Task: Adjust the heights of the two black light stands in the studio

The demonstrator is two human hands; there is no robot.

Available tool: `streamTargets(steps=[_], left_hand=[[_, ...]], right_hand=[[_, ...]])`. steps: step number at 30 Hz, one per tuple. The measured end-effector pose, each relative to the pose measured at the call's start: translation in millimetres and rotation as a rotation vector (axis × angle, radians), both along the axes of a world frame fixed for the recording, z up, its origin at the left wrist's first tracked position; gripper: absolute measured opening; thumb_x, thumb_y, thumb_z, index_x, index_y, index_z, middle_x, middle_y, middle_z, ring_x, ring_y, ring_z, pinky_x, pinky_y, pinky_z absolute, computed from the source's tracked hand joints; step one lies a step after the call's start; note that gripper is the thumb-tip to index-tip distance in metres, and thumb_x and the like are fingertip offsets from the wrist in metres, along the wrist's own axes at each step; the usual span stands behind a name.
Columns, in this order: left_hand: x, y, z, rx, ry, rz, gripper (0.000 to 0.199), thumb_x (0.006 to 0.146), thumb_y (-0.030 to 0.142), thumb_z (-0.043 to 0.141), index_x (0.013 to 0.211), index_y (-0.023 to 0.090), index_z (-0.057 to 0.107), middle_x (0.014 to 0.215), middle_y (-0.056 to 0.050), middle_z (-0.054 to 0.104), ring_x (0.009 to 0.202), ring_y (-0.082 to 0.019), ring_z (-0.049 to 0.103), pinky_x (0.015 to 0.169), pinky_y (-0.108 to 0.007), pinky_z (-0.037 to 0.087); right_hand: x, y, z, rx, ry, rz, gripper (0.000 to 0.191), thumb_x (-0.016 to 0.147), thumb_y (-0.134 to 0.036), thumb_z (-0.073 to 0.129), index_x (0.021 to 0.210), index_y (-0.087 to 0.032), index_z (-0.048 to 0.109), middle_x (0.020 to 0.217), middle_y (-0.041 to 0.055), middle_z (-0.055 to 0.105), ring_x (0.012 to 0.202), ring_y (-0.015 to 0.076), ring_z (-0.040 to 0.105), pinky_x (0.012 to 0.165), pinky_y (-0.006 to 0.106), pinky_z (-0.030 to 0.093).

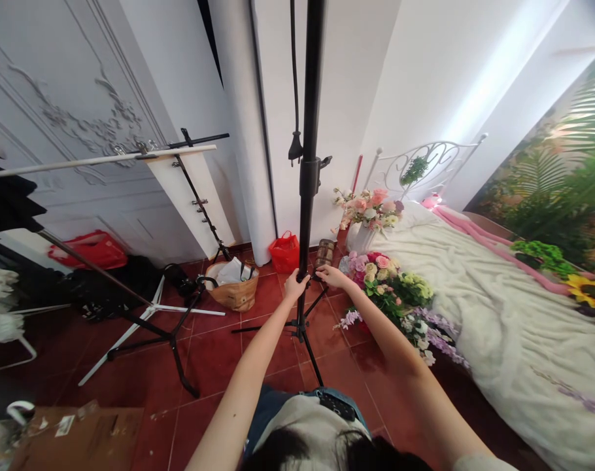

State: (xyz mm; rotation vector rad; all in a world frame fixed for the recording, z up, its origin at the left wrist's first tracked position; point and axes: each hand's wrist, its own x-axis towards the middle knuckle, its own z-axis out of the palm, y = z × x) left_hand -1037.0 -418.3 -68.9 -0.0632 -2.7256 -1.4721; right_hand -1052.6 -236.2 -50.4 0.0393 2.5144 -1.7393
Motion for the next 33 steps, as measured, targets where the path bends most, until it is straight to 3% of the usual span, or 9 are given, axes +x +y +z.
streamTargets(steps=[2,5,9,13,17,19,25,33], left_hand=[[-1.1,0.7,-1.6,-0.002,-0.002,0.01,0.032,0.077,0.044,0.063,0.103,0.024,0.063,0.103,-0.004,0.071,0.1,-0.022,0.065,0.091,-0.038,0.047],[-3.5,0.8,-5.2,0.012,0.011,0.0,0.029,0.078,0.041,0.062,0.102,0.024,0.063,0.103,-0.005,0.071,0.098,-0.021,0.065,0.09,-0.037,0.047],[-6.8,-0.4,-10.5,0.024,0.034,-0.018,0.028,0.078,0.04,0.062,0.101,0.024,0.063,0.103,-0.004,0.071,0.097,-0.021,0.066,0.089,-0.037,0.048],[-8.3,-1.1,-13.1,0.039,0.036,-0.024,0.03,0.077,0.04,0.062,0.103,0.024,0.063,0.106,-0.005,0.071,0.099,-0.021,0.065,0.09,-0.036,0.048],[-7.2,-1.6,-11.7,0.032,0.048,-0.025,0.031,0.078,0.04,0.062,0.103,0.023,0.063,0.108,-0.006,0.07,0.099,-0.021,0.065,0.089,-0.036,0.048],[-6.1,-1.8,-10.3,0.015,0.059,-0.037,0.029,0.079,0.041,0.06,0.103,0.024,0.063,0.106,-0.005,0.071,0.098,-0.021,0.065,0.088,-0.036,0.048],[-5.0,-1.6,-9.0,-0.014,0.059,-0.032,0.03,0.08,0.043,0.06,0.104,0.026,0.063,0.103,-0.003,0.071,0.097,-0.022,0.066,0.089,-0.036,0.048],[-9.2,-2.3,-18.8,0.038,0.092,-0.044,0.031,0.079,0.045,0.059,0.103,0.026,0.063,0.102,-0.002,0.072,0.094,-0.02,0.066,0.086,-0.033,0.049]], right_hand=[[4.2,-3.4,-18.9,-0.036,-0.054,-0.032,0.016,0.074,-0.026,0.071,0.086,-0.018,0.063,0.066,-0.0028,0.066,0.055,0.0087,0.06,0.054,0.017,0.046],[5.4,-12.7,-32.9,-0.109,-0.075,-0.078,0.015,0.078,-0.026,0.066,0.09,-0.018,0.06,0.062,-0.0054,0.063,0.053,0.0071,0.06,0.05,0.015,0.044],[1.4,-28.5,-32.8,-0.326,-0.232,-0.187,0.016,0.08,-0.021,0.064,0.093,-0.018,0.055,0.052,-0.0066,0.059,0.043,0.008,0.055,0.044,0.015,0.043],[1.4,-39.4,-30.0,-0.514,-0.402,-0.24,0.005,0.085,-0.02,0.055,0.086,-0.015,0.056,0.046,-0.006,0.053,0.039,0.0071,0.05,0.047,0.017,0.047],[11.9,-41.3,-38.7,-0.628,-0.281,-0.187,0.011,0.086,-0.022,0.053,0.094,-0.016,0.058,0.059,-0.002,0.061,0.05,0.0068,0.057,0.056,0.017,0.05],[19.2,-39.3,-46.3,-0.583,-0.169,-0.172,0.017,0.084,-0.025,0.057,0.1,-0.018,0.057,0.067,-0.0013,0.064,0.056,0.007,0.059,0.057,0.016,0.05],[30.6,-28.2,-69.3,-0.239,0.067,-0.069,0.037,0.086,-0.037,0.051,0.121,-0.025,0.053,0.092,-0.0007,0.066,0.064,0.0082,0.061,0.066,0.022,0.052],[24.7,-22.7,-93.1,-0.073,0.251,0.011,0.046,0.092,-0.047,0.033,0.128,-0.023,0.048,0.107,0.0073,0.064,0.078,0.0152,0.062,0.074,0.031,0.053]])
